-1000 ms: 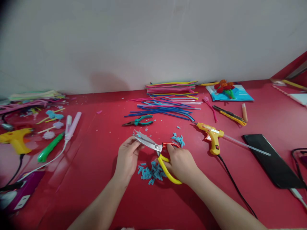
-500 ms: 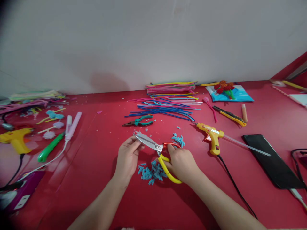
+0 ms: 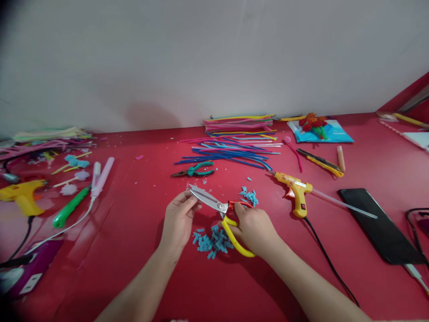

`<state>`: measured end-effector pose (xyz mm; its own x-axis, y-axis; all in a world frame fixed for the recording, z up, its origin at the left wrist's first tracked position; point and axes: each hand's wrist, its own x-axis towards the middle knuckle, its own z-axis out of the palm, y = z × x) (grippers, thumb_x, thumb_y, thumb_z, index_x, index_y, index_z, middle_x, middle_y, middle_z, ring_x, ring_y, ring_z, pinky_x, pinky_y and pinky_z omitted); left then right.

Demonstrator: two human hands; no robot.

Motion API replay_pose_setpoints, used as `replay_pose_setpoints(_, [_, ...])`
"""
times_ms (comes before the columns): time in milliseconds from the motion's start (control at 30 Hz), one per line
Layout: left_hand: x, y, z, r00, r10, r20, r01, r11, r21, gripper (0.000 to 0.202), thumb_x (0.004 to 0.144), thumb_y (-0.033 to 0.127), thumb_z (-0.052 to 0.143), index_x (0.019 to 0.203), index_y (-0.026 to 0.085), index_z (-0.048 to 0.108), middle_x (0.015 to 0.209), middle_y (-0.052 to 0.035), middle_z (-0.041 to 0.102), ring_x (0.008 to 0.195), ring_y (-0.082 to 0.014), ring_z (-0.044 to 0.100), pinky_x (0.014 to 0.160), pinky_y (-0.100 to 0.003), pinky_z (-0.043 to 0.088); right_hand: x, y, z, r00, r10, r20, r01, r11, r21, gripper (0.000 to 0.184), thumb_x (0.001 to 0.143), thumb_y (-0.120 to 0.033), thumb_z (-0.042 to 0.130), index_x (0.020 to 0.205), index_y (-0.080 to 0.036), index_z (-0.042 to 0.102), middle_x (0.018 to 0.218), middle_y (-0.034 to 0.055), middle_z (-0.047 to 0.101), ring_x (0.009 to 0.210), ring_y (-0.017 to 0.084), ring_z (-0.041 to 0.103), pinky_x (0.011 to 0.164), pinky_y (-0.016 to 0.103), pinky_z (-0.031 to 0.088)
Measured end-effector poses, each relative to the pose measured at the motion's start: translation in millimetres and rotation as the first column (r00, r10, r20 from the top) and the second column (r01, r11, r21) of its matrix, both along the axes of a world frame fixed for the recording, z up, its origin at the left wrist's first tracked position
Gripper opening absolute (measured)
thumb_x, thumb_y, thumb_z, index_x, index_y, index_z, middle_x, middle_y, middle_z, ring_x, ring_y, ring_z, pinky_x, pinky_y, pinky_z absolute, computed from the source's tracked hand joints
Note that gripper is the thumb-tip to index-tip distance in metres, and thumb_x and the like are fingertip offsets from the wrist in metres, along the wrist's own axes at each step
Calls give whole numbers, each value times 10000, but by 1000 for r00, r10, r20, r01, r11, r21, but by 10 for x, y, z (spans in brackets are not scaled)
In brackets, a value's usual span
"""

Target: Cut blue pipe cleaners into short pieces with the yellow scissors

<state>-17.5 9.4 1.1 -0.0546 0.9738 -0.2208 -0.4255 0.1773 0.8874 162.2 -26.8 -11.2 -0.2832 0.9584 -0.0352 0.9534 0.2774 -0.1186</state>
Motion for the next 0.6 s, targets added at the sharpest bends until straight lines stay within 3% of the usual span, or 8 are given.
replay_pose_setpoints(233, [15, 2, 25, 1000, -14, -21, 14, 1000, -2, 85, 664, 176, 593, 740, 140, 604, 660, 9, 573, 580, -69, 512, 571, -185, 395, 49, 31, 39, 999, -35, -26, 34, 998, -44, 350, 776, -510, 325, 731, -184, 444, 563, 39, 571, 484, 154, 510, 449, 250, 147])
replay_pose_setpoints(400, [21, -7, 19, 997, -40, -60, 38, 999, -30, 96, 652, 197, 597, 709, 144, 542, 604, 9, 561, 549, -86, 511, 567, -206, 400, 19, 61, 94, 961, -151, -232, 111, 978, -176, 279, 743, -473, 398, 720, -201, 454, 536, -2, 514, 476, 121, 459, 449, 230, 195])
replay_pose_setpoints(500, [34, -35, -2, 976, -119, -183, 118, 993, -19, 105, 660, 217, 585, 730, 149, 547, 608, 7, 564, 554, -95, 514, 578, -218, 407, -46, 77, 117, 838, -251, -484, 146, 959, -245, 235, 706, -434, 457, 696, -199, 449, 544, -26, 474, 484, 101, 416, 455, 212, 235])
replay_pose_setpoints(600, [65, -81, -6, 899, -183, -397, 203, 979, 9, 95, 657, 226, 580, 729, 165, 568, 633, 9, 560, 574, -103, 508, 584, -221, 403, -130, 96, 127, 575, -326, -750, 121, 941, -317, 189, 696, -374, 473, 709, -186, 460, 577, -31, 467, 505, 91, 403, 465, 203, 280])
